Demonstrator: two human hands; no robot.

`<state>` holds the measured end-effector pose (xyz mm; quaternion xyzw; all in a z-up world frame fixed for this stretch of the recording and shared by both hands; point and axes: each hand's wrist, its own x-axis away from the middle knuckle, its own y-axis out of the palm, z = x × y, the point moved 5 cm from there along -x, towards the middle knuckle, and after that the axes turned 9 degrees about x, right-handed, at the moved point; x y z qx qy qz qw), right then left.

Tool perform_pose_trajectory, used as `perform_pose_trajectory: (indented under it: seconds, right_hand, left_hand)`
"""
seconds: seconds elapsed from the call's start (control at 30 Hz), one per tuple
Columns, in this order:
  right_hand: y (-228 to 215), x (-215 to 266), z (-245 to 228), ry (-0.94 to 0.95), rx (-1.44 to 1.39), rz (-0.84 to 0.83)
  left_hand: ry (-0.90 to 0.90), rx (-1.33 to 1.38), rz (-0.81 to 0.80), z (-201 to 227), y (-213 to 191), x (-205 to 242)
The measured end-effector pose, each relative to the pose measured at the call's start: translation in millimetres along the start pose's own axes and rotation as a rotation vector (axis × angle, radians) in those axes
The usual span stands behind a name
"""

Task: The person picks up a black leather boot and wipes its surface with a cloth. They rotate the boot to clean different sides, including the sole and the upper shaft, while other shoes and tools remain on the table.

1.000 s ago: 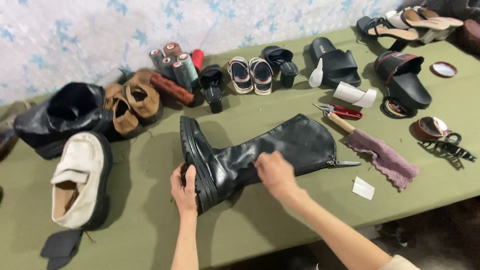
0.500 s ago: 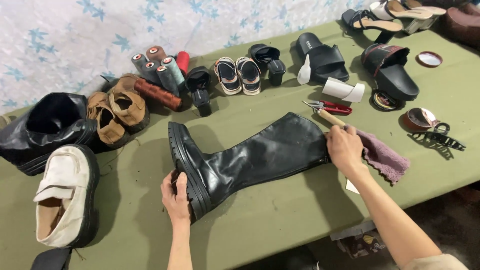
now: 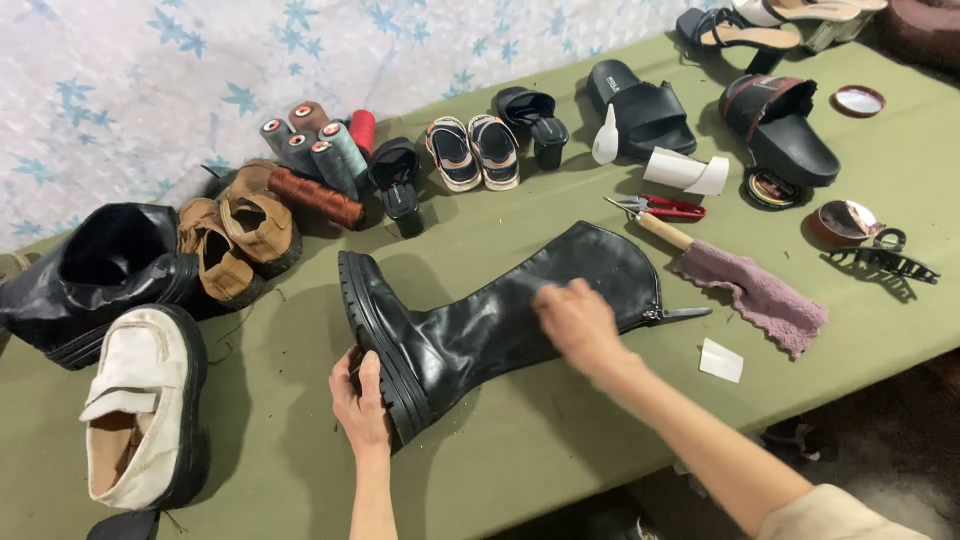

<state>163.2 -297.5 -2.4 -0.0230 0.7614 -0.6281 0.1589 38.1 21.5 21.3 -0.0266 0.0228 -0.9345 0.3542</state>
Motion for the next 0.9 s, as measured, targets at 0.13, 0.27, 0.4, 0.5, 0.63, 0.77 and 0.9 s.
perform_pose_trajectory:
  seconds: [0.13,0.27,0.4,0.5,0.63,0.77,0.9]
  right_hand:
    - [-29,-3,96,0.339,0.052,-0.041]
    - [-51,-11,140,0.397,0.03,-0.028]
    - [-77,-20,79,0.346,-0.164,0.074]
    - [-46,-24,20,0.198,-0.266,-0.059]
    - [11,-38,13,0.02,-0.007,-0.102]
    - [-18,-40,95,0.085,0.022,0.12]
    - [-31,-50,148,0.417,0.048,0.058]
  left_hand:
    - [-0.03,0.004,0.003,4,0,3]
    - [-0.007,-0.018,-0.01,0,0,0]
    - [-0.006,-0.012,0.002,2,1,2]
    - [-0.001,-0.015,0.014,-2,1,0]
    - [0.038,0.018,0.032,-23,-3,-12]
    - [0.025,0.022,0.031,-11,-2,-8]
    - [0.007,-0.016,0.021,-9,-2,-6]
